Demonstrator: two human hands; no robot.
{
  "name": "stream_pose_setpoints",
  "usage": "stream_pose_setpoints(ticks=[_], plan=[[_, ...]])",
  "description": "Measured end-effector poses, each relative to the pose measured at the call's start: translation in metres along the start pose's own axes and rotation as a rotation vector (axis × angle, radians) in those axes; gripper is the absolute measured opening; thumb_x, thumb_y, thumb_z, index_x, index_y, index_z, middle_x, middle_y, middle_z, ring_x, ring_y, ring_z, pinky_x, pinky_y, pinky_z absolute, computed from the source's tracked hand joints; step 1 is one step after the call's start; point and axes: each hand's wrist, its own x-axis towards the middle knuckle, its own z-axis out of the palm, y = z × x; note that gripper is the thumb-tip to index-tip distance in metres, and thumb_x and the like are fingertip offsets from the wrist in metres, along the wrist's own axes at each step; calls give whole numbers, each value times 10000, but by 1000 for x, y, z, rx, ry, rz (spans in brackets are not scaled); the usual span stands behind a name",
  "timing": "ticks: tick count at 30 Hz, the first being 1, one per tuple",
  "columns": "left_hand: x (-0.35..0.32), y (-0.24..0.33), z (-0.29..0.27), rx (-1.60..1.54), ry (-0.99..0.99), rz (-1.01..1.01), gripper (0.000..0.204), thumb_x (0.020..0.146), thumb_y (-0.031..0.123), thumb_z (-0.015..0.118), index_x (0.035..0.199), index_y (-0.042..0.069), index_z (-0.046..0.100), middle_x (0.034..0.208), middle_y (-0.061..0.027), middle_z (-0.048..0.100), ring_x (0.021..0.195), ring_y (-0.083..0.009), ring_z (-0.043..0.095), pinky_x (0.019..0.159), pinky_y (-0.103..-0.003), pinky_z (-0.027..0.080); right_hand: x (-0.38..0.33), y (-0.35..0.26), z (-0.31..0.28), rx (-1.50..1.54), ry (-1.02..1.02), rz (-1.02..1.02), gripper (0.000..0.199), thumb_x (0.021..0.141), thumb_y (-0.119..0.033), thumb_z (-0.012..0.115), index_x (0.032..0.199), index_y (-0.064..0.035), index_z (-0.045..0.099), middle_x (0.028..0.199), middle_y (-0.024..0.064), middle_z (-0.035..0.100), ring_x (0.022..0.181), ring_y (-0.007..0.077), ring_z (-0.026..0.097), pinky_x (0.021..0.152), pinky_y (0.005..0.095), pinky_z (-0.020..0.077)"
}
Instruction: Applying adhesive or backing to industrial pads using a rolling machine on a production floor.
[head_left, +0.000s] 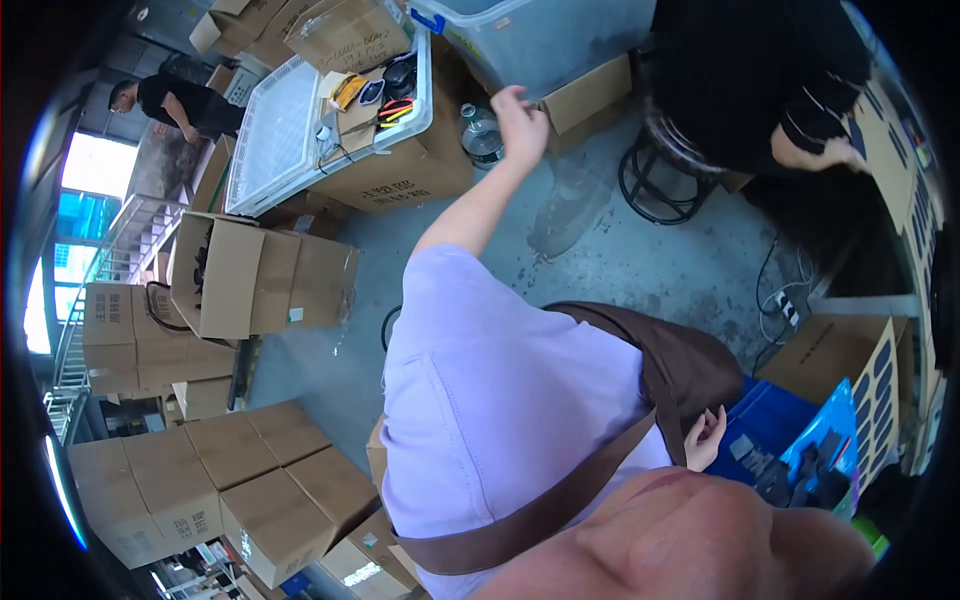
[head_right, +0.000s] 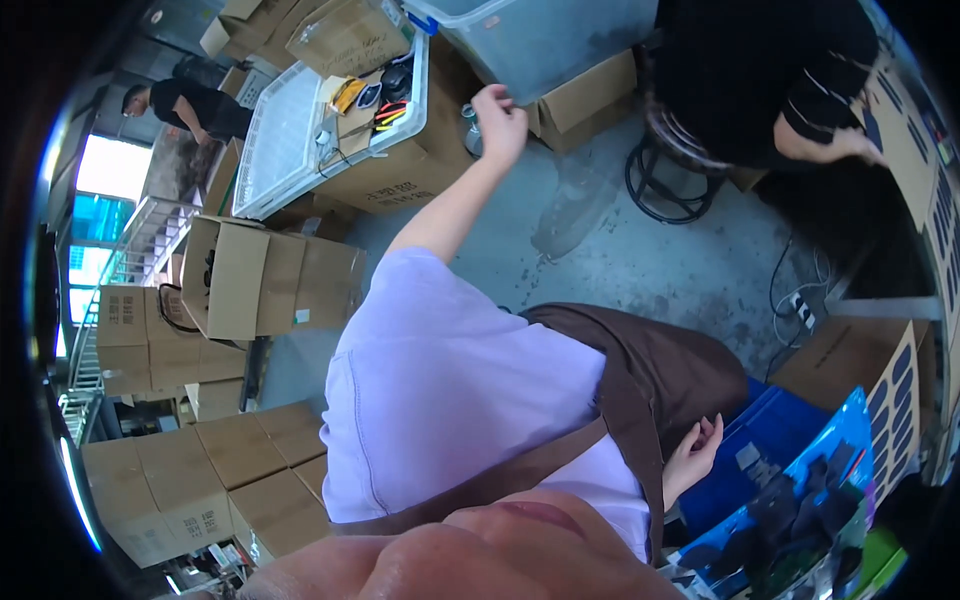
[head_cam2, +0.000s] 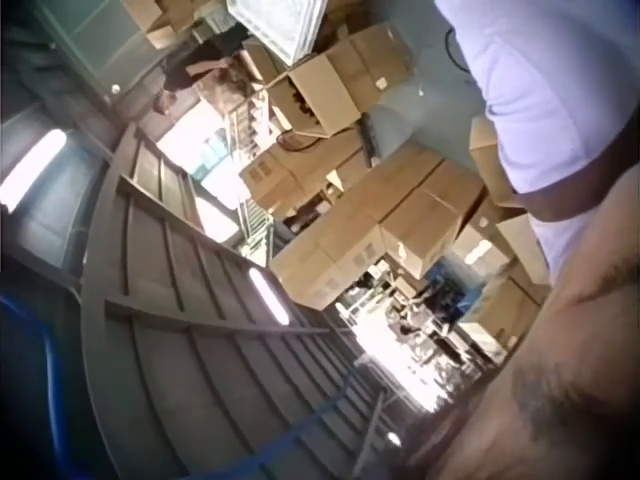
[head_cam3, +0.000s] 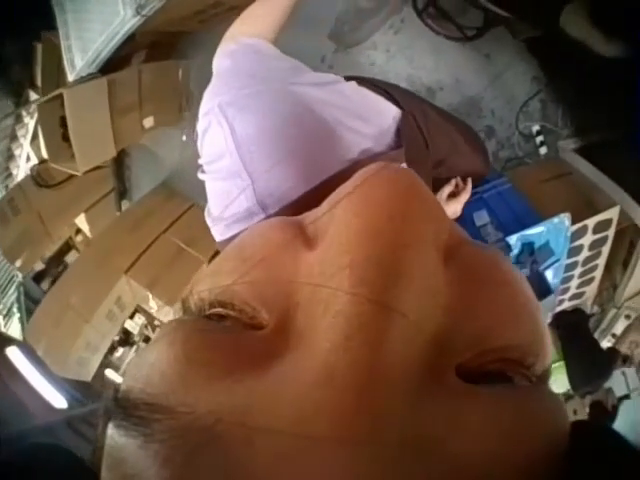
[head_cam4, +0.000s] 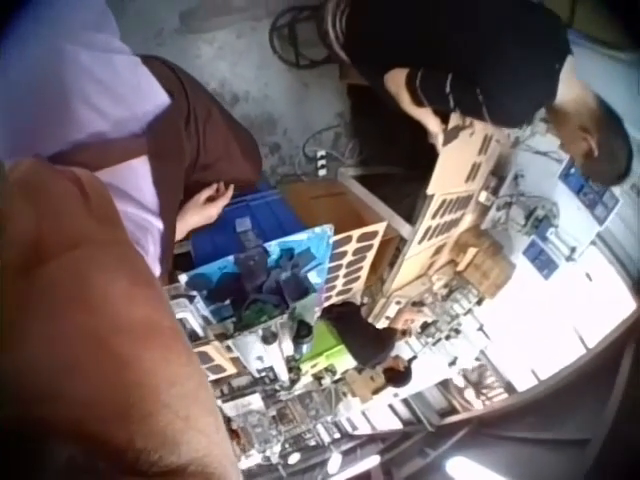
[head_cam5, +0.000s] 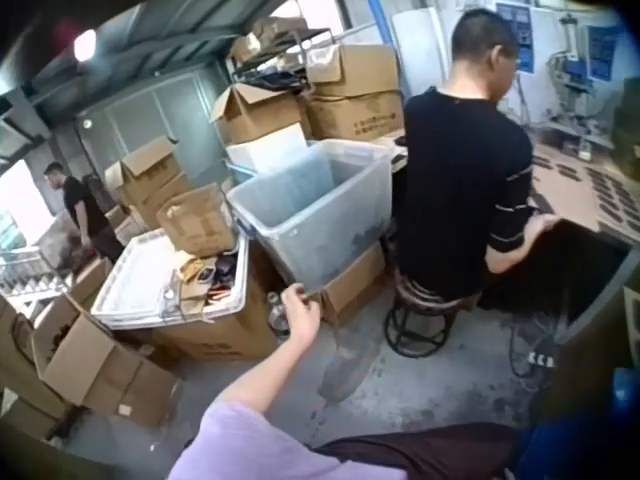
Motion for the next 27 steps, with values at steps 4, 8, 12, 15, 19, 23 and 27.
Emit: stream_pose_setpoints(ticks=[4, 8, 12, 15, 19, 23, 27], plan=[[63, -70, -39, 76, 179, -106, 448, 760, -110, 505, 1191, 4, 461, 1187, -176, 436, 845, -228, 580, 814, -366, 520, 40, -9, 6, -123, -78, -41, 450, 949, -58, 621, 1390, -99, 545, 1042, 99, 718, 831, 227, 672, 753, 301, 526], [116, -139, -90, 300, 357, -169, 471, 780, -111, 538, 1229, -6, 445, 1197, -179, 439, 876, -238, 584, 850, -374, 514, 76, 13, 10, -198, -117, 76, 473, 937, -55, 625, 1397, -104, 528, 1025, 108, 714, 815, 240, 671, 736, 323, 528], [154, -201, -137, 368, 491, -317, 452, 805, -94, 547, 1238, -12, 445, 1195, -213, 456, 965, -328, 585, 889, -413, 508, 100, 63, -4, -264, -201, 69, 468, 928, -58, 629, 1384, -94, 532, 1008, 117, 710, 805, 244, 669, 730, 334, 530], [166, -228, -156, 498, 576, -378, 440, 816, -79, 555, 1236, -15, 446, 1213, -244, 465, 1001, -409, 577, 919, -450, 503, 106, 107, -24, -338, -268, 130, 465, 920, -60, 633, 1374, -87, 535, 996, 125, 707, 798, 247, 667, 726, 343, 532], [183, -241, -155, 541, 606, -283, 442, 815, -88, 545, 1239, -15, 444, 1238, -242, 450, 1016, -410, 574, 929, -454, 501, 105, 163, -43, -440, -368, 195, 462, 911, -62, 637, 1361, -77, 539, 979, 134, 704, 788, 251, 665, 720, 354, 534], [201, -248, -141, 114, 614, -314, 402, 832, -23, 528, 1226, -27, 450, 1232, -292, 443, 1058, -429, 556, 956, -472, 483, 105, 205, -54, -508, -430, 238, 458, 901, -65, 642, 1348, -67, 543, 963, 144, 700, 778, 254, 663, 714, 366, 537], [206, -263, -135, 406, 522, -284, 457, 830, -25, 529, 1275, -38, 427, 1276, -249, 417, 1064, -406, 549, 961, -465, 482, 108, 228, -61, -548, -495, 264, 455, 891, -67, 647, 1335, -58, 547, 946, 153, 697, 768, 258, 661, 708, 377, 539]])
